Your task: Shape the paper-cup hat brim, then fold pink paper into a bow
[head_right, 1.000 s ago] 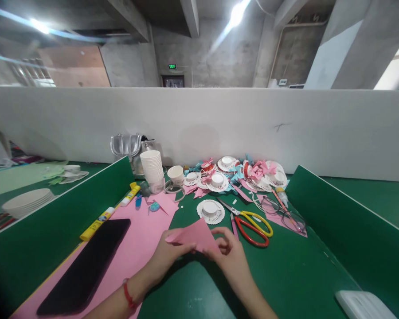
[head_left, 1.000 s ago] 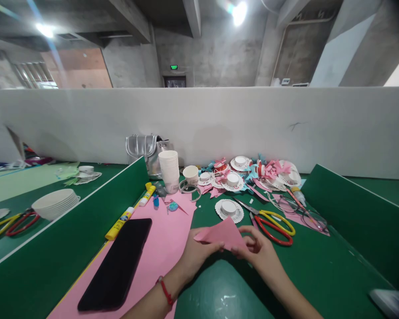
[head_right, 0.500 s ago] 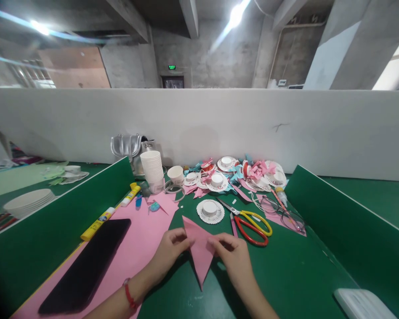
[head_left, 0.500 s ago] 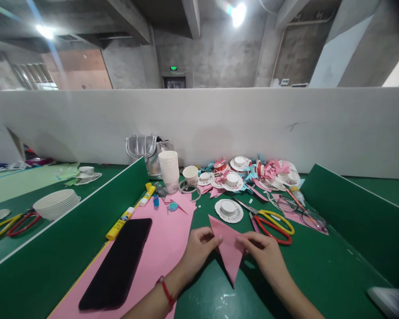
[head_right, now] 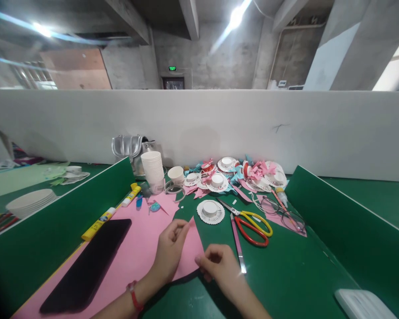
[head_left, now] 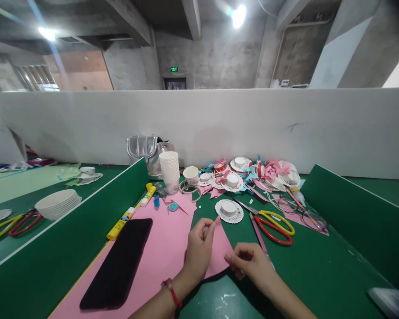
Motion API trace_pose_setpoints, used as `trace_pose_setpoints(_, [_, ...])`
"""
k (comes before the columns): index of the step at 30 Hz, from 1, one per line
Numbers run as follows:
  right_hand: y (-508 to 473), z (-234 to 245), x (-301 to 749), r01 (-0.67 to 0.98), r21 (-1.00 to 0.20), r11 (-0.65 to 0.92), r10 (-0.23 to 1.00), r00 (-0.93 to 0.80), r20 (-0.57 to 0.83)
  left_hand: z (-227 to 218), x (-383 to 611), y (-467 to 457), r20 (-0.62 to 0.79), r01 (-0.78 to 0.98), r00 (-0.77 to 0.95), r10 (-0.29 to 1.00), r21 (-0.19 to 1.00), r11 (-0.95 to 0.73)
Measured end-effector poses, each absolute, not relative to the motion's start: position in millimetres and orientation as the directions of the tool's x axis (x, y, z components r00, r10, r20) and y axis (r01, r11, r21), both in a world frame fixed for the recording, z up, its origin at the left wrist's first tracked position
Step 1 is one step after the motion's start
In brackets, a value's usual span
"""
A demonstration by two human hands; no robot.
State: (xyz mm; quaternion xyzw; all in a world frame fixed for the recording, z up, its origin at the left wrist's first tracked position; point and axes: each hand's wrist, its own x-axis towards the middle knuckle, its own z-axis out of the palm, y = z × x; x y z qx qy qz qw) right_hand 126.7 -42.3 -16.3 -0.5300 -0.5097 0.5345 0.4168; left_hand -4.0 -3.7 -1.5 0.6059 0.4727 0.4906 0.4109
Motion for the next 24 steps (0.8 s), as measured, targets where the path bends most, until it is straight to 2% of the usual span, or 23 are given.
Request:
trace_pose_setpoints(7, [-44.5, -18.7, 127.4, 0.093, -0.984, -0.150, 0.969, -0.183, -0.165, -3.1, -6.2, -2.5, 0.099, 0.190, 0.094, 0.991, 0.975, -0.115])
trace_pose_setpoints(10, [-43.6, -18.1, 127.9, 0.075, -0.984, -0.162, 0.968, -0.179, -0.173, -2.4, -6.2, -4.8, 0.087, 0.120, 0.104, 0.991, 0.988, -0.099])
trace_pose_setpoints(13, [-41.6, -15.6, 130.3, 0.035, -0.990, -0.139, 0.986, -0.084, -0.142, -3.2, -6.1, -5.4, 0.081, 0.046, 0.183, 0.980, 0.995, -0.091])
trace_pose_setpoints(16, [-40.0, -11.9, 134.0, 0.011, -0.995, -0.103, 0.994, 0.028, -0.103, -5.1, -6.8, -2.1, 0.112, 0.092, 0.229, 0.967, 0.986, -0.136])
trace_pose_setpoints(19, [-39.2, -10.9, 135.2, 0.007, -0.993, -0.116, 0.993, 0.022, -0.116, -5.5, -7.5, 0.3, 0.124, 0.132, 0.233, 0.965, 0.979, -0.158])
trace_pose_setpoints(21, [-39.0, -12.2, 134.0, -0.023, -0.994, -0.102, 0.993, 0.048, -0.103, -4.3, -7.3, -1.2, 0.099, 0.108, 0.296, 0.950, 0.985, -0.136])
trace_pose_setpoints(24, [-39.2, -13.7, 133.3, -0.085, -0.995, -0.045, 0.982, 0.177, -0.060, -1.9, -6.0, -7.2, 0.005, 0.106, 0.419, 0.908, 0.993, -0.054])
